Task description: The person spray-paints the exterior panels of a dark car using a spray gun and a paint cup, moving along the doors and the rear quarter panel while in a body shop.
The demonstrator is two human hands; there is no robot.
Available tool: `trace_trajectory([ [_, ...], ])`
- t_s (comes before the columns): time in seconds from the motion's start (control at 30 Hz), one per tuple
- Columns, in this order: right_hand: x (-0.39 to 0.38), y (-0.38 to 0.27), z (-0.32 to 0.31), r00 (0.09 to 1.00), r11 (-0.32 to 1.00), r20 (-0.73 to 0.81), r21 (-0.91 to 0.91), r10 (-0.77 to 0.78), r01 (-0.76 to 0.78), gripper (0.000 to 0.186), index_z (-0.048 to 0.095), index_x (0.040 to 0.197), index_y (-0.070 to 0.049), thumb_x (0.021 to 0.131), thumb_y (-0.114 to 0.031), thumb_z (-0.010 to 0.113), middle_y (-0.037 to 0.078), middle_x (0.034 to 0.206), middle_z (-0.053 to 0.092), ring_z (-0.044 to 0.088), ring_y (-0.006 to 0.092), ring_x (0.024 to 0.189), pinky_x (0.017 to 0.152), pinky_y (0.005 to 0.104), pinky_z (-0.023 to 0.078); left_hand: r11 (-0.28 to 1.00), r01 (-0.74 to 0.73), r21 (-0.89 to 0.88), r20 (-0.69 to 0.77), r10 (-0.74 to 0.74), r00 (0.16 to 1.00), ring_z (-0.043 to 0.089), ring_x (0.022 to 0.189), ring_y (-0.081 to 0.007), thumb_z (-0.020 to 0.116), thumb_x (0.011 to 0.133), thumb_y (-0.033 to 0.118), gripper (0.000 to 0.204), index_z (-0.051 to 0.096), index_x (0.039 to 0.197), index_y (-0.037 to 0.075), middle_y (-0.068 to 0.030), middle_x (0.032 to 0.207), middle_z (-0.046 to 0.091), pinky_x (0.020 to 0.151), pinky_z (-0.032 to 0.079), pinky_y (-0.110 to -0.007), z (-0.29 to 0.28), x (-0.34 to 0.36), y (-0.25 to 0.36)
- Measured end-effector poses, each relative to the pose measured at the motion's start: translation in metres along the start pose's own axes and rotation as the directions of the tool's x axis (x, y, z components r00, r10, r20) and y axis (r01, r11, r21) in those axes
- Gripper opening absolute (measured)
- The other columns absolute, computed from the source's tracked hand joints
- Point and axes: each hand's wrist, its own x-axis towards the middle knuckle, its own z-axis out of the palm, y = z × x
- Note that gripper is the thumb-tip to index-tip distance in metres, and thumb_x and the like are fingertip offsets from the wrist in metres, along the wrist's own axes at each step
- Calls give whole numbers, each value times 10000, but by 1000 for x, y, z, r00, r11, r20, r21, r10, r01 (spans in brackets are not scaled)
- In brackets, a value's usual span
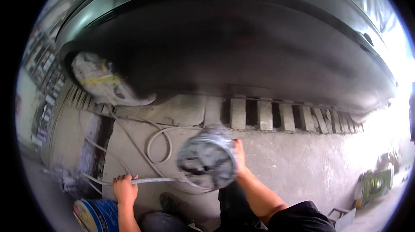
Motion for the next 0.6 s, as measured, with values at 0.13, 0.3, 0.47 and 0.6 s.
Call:
trace_trajectory([
  [0.13,31,-44,101,974,989,179,76,-142,130,461,478,1122,-54,683,-48,620,175,1002,494,566,389,817,668,472,497,994,108,4,-39,-108,993,566,697,-355,682,753,174,229,561,625,27,-155,659,590,685,413,-450,-8,-19,-35],
  [0.3,60,-65,135,962,956,169,241,-212,168,518,457,1140,-49,650,-24,622,188,1012,485,540,405,881,714,453,495,985,168,27,-63,-166,984,559,695,-362,691,740,180,233,561,631,21,-173,667,584,685,403,-452,-8,-41,-56],
  [0.47,27,10,49,976,991,207,123,-70,45,327,563,1062,-60,746,-82,642,155,1042,571,552,317,944,750,424,459,987,151,60,-50,-148,988,546,697,-387,681,763,196,273,540,622,11,-190,674,577,672,398,-461,-10,-30,-49],
  [0.6,-10,48,-88,953,992,-273,28,129,-127,77,573,797,-63,866,-90,554,61,681,597,581,164,559,483,300,465,994,98,48,-17,-97,995,536,694,-408,682,773,204,292,533,627,-1,-203,680,576,679,401,-473,-15,-2,-19],
])
